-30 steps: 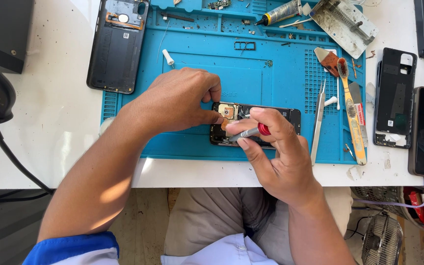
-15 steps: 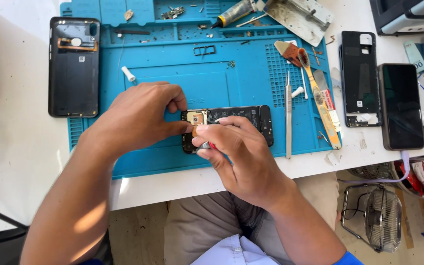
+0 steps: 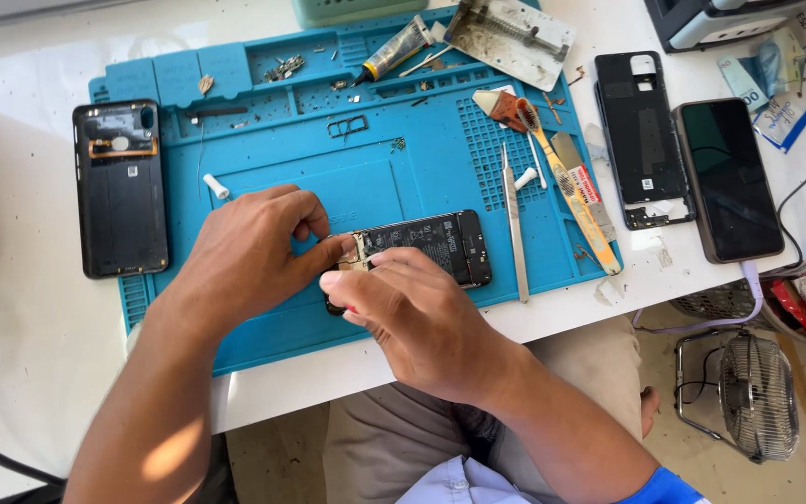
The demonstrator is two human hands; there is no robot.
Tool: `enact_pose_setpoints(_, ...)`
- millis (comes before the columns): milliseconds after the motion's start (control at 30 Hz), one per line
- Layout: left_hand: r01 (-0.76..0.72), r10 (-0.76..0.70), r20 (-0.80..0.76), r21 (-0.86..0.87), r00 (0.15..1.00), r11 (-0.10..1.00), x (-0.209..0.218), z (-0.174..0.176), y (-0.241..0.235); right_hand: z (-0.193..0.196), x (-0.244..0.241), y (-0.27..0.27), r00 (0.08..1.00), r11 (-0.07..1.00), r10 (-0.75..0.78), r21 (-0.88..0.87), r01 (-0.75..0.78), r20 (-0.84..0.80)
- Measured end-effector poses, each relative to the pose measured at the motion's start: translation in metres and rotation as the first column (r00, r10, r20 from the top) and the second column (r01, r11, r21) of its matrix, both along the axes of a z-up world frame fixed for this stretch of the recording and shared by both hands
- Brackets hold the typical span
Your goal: The person uses a precision screwdriver to remove screws from a disassembled smartphone on a blue work mat, then picks up the phone's back cover and aligns it to close the device. The person rotates the phone to inspect the edges and screen, which shows visible cracks.
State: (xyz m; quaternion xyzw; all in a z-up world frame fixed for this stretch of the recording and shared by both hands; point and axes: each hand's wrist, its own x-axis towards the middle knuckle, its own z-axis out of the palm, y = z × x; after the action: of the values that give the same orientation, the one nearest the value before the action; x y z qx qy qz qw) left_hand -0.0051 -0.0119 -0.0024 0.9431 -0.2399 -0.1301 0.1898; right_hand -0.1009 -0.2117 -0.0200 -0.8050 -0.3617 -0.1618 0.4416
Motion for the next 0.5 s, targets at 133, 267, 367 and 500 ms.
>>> enact_pose_setpoints(133, 0.045, -0.036, 0.088, -0.096, 0.995, 0.994, -0.002, -0.004, 0.0, 0.0, 0.005, -0.001, 0.994, 0.999, -0.052, 0.023, 0.05, 0.096)
enact_pose_setpoints(267, 0.093, -0.071, 0.162, -0.13, 0.984, 0.987, -0.001, -0.011, 0.001, 0.006, 0.005, -0.004, 0.992, 0.997, -0.075, -0.005, 0.076, 0.102)
enact_pose_setpoints(367, 0.087, -0.064, 0.169, -0.131, 0.983, 0.988, 0.0, -0.016, 0.001, 0.007, 0.001, -0.003, 1.0, 0.997, 0.004, 0.072, -0.005, 0.013)
enact_pose_setpoints(500, 0.094, -0.063, 0.188, -0.158, 0.98, 0.983, 0.0, -0.017, 0.001, 0.003, -0.003, 0.0, 0.999, 1.0, -0.02, 0.015, 0.019, 0.045)
